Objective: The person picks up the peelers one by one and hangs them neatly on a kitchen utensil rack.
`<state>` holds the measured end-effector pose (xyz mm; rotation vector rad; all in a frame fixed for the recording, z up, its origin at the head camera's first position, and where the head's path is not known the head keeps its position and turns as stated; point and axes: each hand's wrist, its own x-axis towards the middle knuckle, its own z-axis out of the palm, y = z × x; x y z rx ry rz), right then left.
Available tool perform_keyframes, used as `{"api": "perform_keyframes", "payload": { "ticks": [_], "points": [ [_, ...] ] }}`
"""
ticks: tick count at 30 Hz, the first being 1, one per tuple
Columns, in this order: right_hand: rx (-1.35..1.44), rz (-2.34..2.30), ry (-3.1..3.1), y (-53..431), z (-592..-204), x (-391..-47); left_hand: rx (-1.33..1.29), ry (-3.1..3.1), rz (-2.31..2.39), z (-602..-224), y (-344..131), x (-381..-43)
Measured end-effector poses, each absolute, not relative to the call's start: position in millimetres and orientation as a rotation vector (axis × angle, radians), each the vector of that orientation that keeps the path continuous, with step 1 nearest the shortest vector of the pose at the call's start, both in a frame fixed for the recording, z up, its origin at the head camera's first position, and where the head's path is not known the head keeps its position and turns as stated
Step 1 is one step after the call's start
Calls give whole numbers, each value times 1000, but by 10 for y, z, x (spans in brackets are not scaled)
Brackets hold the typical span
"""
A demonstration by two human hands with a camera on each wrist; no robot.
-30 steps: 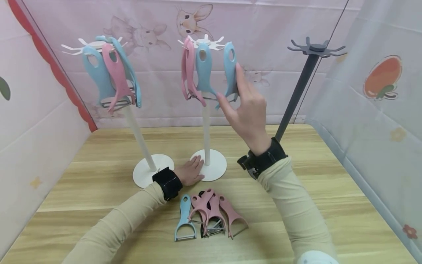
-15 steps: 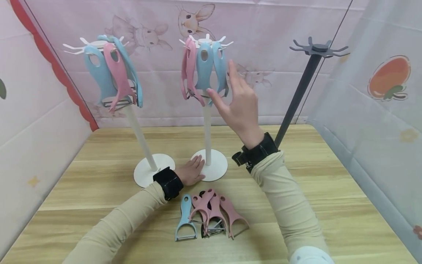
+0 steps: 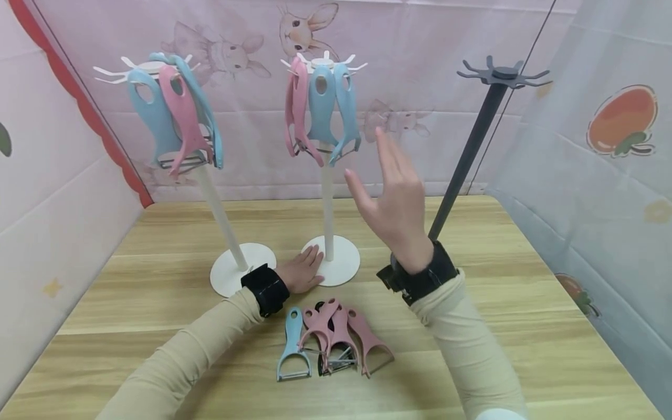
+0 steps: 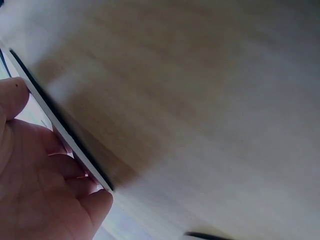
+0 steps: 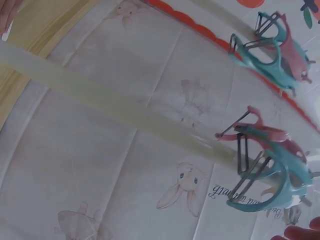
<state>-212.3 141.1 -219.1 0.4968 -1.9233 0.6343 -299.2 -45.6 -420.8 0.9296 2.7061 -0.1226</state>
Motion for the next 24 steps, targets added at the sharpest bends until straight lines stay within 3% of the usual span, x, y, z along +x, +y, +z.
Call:
{"api": "perform_keyframes", "payload": {
  "ticks": [10,24],
  "points": [
    [589,537,-2393,1496,-2705,-1772,919,2699,-124,-4188,-447,-2988],
    [571,432,-3132,1488,-3619,-1539,907,2698,-151,-4223,-447,-3007]
  ]
}}
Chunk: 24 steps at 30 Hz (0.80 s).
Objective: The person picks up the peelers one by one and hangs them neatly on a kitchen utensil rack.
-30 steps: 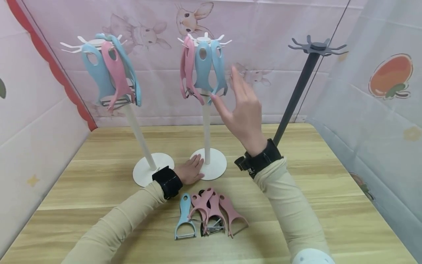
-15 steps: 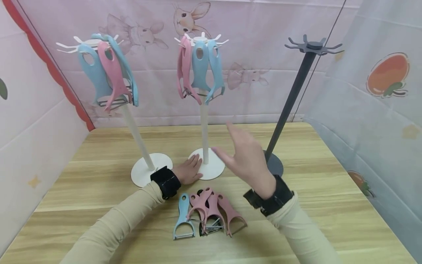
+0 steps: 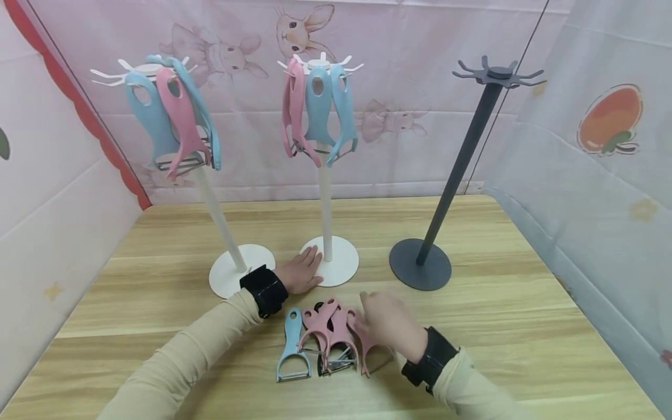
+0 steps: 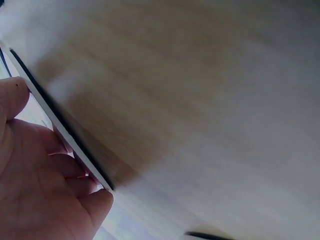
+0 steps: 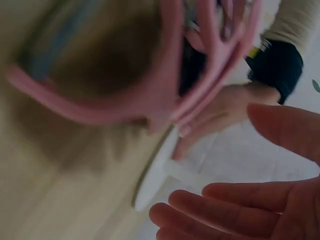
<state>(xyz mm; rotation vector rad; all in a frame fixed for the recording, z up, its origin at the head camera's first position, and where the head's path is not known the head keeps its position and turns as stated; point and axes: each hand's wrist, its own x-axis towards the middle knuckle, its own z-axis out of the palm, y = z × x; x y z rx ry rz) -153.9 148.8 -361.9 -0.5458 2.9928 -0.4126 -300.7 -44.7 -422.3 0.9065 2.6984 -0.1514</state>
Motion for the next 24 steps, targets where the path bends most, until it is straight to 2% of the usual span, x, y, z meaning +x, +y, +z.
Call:
{"api": "perform_keyframes", "payload": {
  "ticks": [10,24],
  "points": [
    [-580,-331,2975,1457,-3876,-1438,893,2695,-70,-4155,-440,-2966],
    [-403,-427,2983,1540,-3819,-1476,911,2706,-33,-4176,-453,-2976]
  ]
}}
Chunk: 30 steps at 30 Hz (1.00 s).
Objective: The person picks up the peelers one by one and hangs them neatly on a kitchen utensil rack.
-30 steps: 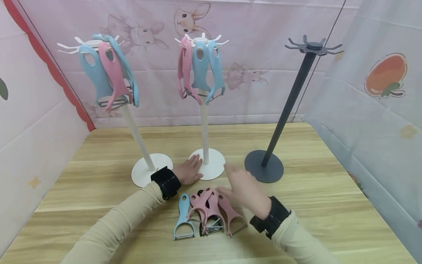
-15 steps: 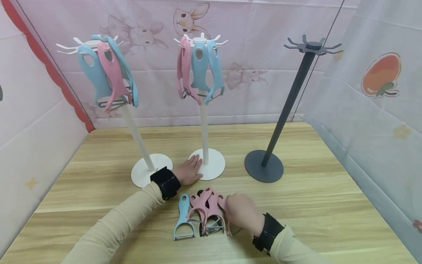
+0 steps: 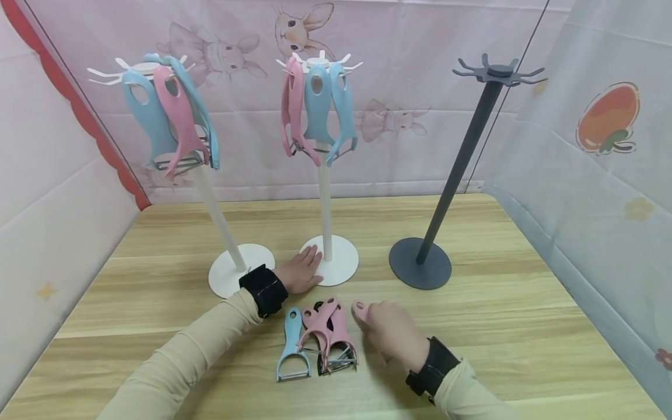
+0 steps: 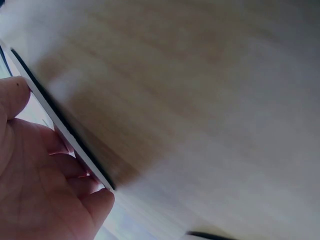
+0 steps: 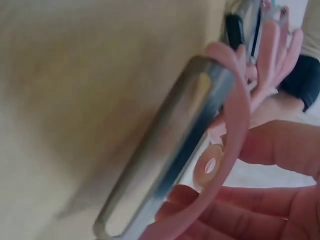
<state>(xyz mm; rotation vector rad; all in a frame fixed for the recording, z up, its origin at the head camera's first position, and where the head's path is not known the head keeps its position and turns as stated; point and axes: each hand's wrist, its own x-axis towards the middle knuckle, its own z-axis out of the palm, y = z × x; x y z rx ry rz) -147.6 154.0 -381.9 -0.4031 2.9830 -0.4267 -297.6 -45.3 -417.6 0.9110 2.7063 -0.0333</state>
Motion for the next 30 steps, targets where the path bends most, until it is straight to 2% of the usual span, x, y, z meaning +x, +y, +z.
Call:
{"api": "perform_keyframes", "payload": {
  "ticks": [9,17,24,30],
  "points": [
    [-592,-633,3359,1703,-3471,-1664,927,2716,-37,-4172,-474,-2986],
    [-848,-1094,3698,1745,-3016,-1958,935,2722,-50,-4177,-478,-2992],
    [-797,-1639,3678,1669,-2584,-2254,948,2711,-37,-4125,-481,-2955],
    [-736,-1891,3648,1571,-2189,-2504,957,2702,-70,-4170,-473,-2968]
  ]
}}
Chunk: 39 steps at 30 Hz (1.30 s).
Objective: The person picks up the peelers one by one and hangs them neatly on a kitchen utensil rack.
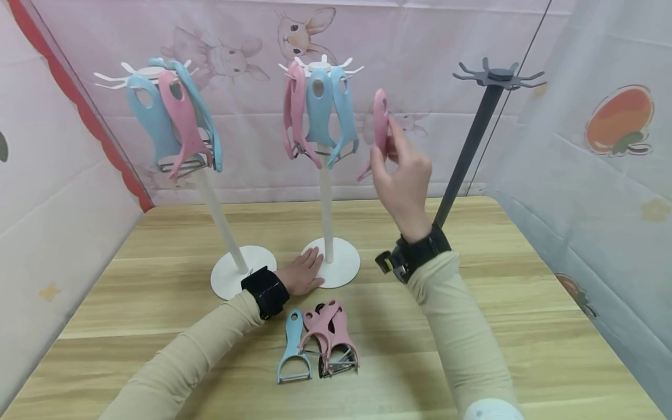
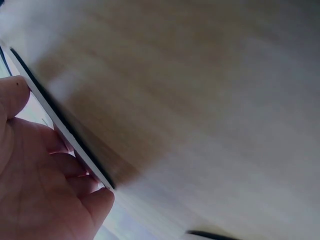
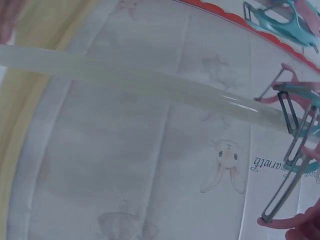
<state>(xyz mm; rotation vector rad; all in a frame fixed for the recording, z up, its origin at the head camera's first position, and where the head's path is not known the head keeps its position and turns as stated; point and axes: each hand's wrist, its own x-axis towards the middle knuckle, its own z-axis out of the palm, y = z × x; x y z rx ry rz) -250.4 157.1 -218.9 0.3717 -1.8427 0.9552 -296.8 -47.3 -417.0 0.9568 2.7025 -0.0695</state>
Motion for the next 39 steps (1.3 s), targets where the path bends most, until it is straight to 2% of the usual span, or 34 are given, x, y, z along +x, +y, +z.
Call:
{"api": "perform_keyframes", "payload": {
  "ticks": [6,15,21,39],
  "points": [
    [384,954,-1823,1495,-1951,-2629,947,2717,-42,-4181,-468,-2972],
    [450,904,-1829,1433,-1854,-2756,941,2714,-71,-4219,-464,-2991],
    [560,852,-1859,1411,-1869,-2814,950,2703,-65,-4168,-469,-2954],
    [534,741,-1892,1544,-2063,-2673,953,2692,-23,-4160,-467,-2976]
  ]
}}
